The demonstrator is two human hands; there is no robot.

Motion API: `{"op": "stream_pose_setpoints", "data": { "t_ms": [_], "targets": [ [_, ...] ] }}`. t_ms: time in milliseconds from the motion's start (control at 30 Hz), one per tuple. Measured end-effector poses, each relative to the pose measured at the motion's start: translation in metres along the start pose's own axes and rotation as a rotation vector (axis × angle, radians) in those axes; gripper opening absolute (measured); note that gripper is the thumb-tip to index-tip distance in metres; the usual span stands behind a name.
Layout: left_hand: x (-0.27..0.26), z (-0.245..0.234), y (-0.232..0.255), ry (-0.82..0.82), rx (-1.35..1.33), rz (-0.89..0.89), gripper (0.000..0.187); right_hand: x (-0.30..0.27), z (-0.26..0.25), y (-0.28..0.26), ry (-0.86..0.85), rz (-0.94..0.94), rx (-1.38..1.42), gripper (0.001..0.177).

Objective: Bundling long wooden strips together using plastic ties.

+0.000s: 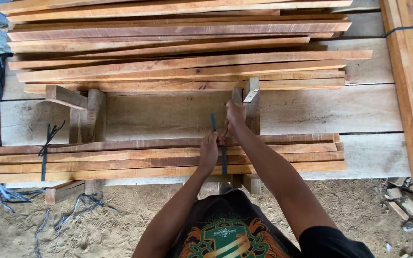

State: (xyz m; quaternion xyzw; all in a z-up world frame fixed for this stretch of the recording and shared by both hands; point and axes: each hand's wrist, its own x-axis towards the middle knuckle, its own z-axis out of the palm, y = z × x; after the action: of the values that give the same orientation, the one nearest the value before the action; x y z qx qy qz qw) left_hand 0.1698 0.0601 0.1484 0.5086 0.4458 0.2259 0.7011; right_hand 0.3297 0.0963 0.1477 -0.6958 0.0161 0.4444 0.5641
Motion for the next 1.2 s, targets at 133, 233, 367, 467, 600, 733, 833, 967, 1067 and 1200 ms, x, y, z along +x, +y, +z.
{"op": "stream_pose_setpoints", "data": {
  "t_ms": [133,233,367,467,600,733,833,967,1067,1200],
  "targets": [
    [-0.005,-0.007,0.004,-0.048,-0.028,-0.006,0.039,0.102,0.008,0.101,-0.061,-0.478,-1.184,0.045],
    [-0.001,-0.007,0.013,-0.113,0.032,-0.052,0.037,0.025,0.034,0.034,-0.028,-0.232,-0.727,0.027],
    [-0.002,-0.007,0.008,-0.115,0.059,-0.100,0.040,0.057,0.036,0.069,-0.017,-0.171,-0.968,0.038],
    [-0.011,-0.003,0.020,-0.111,0.020,-0.041,0.042,0.060,0.040,0.068,-0.049,-0.165,-1.037,0.046],
    [-0.022,0.001,0.022,-0.122,-0.113,0.083,0.039,0.072,0.044,0.079,-0.070,-0.153,-1.134,0.053],
    [-0.014,-0.010,0.033,-0.185,-0.140,0.054,0.030,0.071,0.038,0.082,-0.107,-0.235,-0.923,0.044],
    [-0.015,-0.009,0.037,-0.156,-0.230,0.002,0.029,0.071,0.037,0.077,-0.123,-0.269,-0.927,0.045],
    [-0.019,0.000,0.031,-0.151,-0.209,0.069,0.028,0.102,0.033,0.099,-0.150,-0.293,-0.954,0.042],
    [-0.017,-0.006,0.036,-0.153,-0.176,0.027,0.029,0.076,0.036,0.088,-0.128,-0.202,-0.981,0.036],
    [-0.003,-0.007,0.029,-0.189,-0.153,-0.023,0.030,0.066,0.039,0.080,-0.157,-0.193,-0.894,0.034]
  ]
}}
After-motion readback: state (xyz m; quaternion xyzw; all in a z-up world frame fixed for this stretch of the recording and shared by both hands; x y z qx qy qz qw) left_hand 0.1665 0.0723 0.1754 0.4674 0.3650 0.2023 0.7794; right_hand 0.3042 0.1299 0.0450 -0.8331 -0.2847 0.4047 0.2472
